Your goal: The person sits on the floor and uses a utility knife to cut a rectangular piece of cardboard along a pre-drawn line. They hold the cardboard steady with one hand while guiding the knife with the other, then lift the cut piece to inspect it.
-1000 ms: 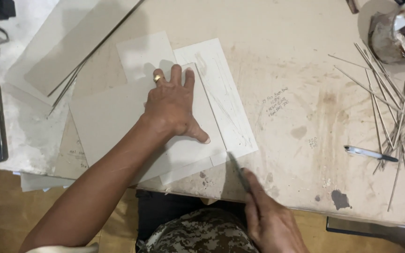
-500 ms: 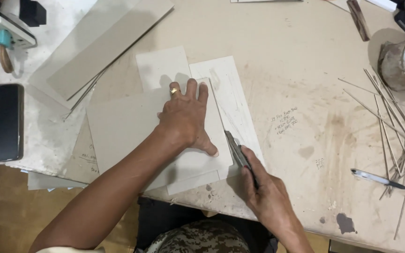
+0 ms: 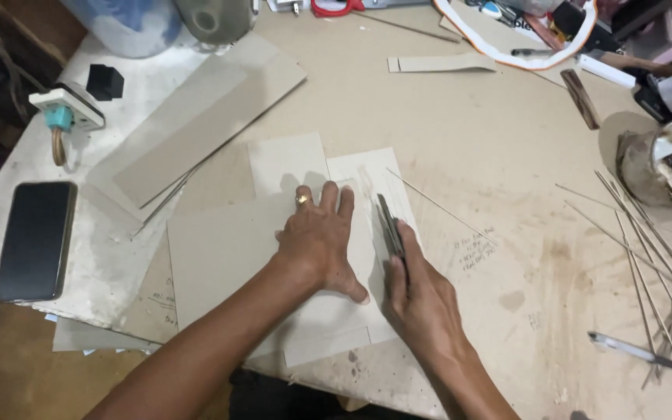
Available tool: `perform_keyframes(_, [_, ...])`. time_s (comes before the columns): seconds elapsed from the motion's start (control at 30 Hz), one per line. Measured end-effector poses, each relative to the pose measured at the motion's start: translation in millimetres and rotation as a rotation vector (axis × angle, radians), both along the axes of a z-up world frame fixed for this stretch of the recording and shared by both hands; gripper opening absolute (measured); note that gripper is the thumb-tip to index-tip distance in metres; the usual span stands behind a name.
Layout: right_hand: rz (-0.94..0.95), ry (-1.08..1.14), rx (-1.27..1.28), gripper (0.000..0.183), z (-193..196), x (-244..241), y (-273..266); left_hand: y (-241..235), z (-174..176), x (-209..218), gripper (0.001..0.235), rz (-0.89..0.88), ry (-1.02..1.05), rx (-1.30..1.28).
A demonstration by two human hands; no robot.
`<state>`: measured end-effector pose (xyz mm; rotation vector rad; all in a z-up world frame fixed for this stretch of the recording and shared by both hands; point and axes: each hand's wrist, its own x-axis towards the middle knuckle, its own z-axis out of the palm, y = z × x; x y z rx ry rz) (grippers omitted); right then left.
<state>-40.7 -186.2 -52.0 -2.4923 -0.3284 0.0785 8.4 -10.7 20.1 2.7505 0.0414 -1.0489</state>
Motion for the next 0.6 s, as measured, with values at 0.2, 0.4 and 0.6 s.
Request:
perform_keyframes(0.2, [-0.016, 0.159, -0.021, 0.054, 22, 26, 29, 7, 8, 0, 0.140, -0.082, -0.109, -0.127])
perform_keyframes(0.4, [0.004, 0.120, -0.046, 0.052, 13, 31, 30, 8, 6, 1, 0.139, -0.095, -0.130, -0.142])
perform_keyframes(0.6, [0.037, 0.087, -0.024, 0.051, 7, 32, 28, 8, 4, 3, 0.141, -0.093, -0.134, -0.131])
